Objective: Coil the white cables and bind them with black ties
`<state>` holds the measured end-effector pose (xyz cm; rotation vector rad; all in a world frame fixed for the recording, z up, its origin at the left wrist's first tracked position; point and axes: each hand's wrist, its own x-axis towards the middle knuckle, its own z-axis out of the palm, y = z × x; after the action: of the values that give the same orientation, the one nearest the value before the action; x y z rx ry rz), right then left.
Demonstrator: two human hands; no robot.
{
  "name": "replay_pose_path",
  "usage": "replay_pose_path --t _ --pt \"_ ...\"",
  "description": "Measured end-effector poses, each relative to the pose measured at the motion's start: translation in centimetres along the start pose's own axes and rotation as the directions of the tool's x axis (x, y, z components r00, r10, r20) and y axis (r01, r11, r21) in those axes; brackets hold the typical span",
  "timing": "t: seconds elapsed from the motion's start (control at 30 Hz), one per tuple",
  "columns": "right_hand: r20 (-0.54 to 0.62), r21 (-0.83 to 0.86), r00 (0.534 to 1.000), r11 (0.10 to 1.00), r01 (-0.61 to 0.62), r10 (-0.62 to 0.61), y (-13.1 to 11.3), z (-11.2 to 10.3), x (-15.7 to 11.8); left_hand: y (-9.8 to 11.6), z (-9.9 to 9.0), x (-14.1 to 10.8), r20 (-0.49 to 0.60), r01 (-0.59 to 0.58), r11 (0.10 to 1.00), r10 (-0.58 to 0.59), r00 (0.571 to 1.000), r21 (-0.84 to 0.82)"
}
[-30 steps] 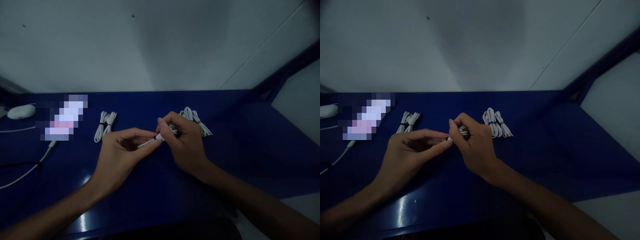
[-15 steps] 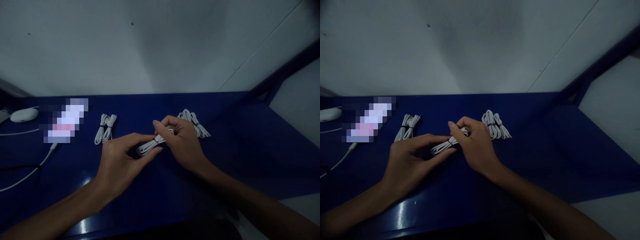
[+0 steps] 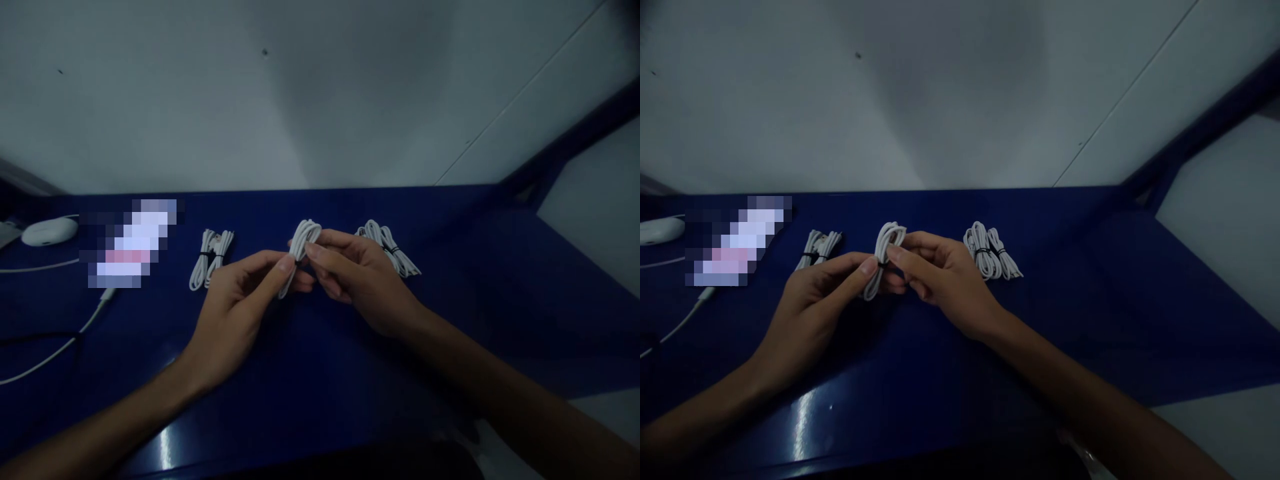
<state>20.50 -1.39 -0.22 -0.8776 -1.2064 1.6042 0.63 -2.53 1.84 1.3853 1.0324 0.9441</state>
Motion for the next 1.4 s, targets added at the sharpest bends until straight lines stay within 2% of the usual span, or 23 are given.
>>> replay_pose_path --t 0.23,0.3,0.43,0.73,0.9,0.97,1.07,1.17,1.27,1.33,1.4 --pt "-0.010 -0.027 1.000 1.000 0.006 -0.006 -0.2 0.0 0.0 -0.5 -0.1 -0.1 0.073 0.078 0.994 -0.072 0.995 -0.083" --pt "-0.044 -0.055 0.998 0.998 0.037 -0.039 -0.1 0.2 0.0 -0.7 -0.2 -0.2 0.080 0.063 0.997 -0.060 0.995 -0.032" --pt "-0.105 -0.101 0.992 0.993 0.064 -0.075 -0.2 0.5 -0.1 -0.7 -0.2 -0.3 0.061 0.049 0.998 -0.046 0.997 -0.038" --pt "0.023 -0.032 0.999 0.998 -0.045 0.046 -1.2 -0.4 0.0 0.2 -0.1 0.1 0.181 0.060 0.992 -0.040 0.983 -0.107" --pt "0.106 -0.051 0.989 0.994 -0.097 0.102 -1.7 -0.4 -0.2 0.6 0.0 -0.4 0.325 0.110 0.979 -0.048 0.944 -0.173" --pt "0.096 -0.087 0.989 0.991 -0.103 0.111 -2.3 -0.2 -0.6 0.7 0.0 -0.7 0.348 0.122 0.976 -0.052 0.936 -0.182" --pt "-0.018 -0.156 0.994 0.982 -0.108 0.106 -3.8 -0.3 -1.5 0.7 0.0 -1.0 0.340 0.139 0.972 -0.067 0.938 -0.191" --pt "-0.232 -0.252 0.972 0.962 -0.105 0.045 -5.5 -1.7 -2.8 0.4 -0.1 -1.1 0.337 0.165 0.968 -0.094 0.937 -0.188" --pt "-0.477 -0.341 0.877 0.932 -0.125 -0.057 -6.9 -4.2 -4.0 0.1 -0.2 -1.2 0.352 0.176 0.970 -0.108 0.930 -0.165" --pt "-0.565 -0.464 0.816 0.864 -0.193 -0.121 -7.4 -5.9 -4.6 0.0 -0.1 -1.3 0.366 0.177 0.973 -0.111 0.924 -0.151" --pt "-0.595 -0.567 0.787 0.777 -0.272 -0.159 -7.4 -7.3 -4.9 0.1 -0.1 -1.4 0.373 0.174 0.975 -0.111 0.921 -0.139"
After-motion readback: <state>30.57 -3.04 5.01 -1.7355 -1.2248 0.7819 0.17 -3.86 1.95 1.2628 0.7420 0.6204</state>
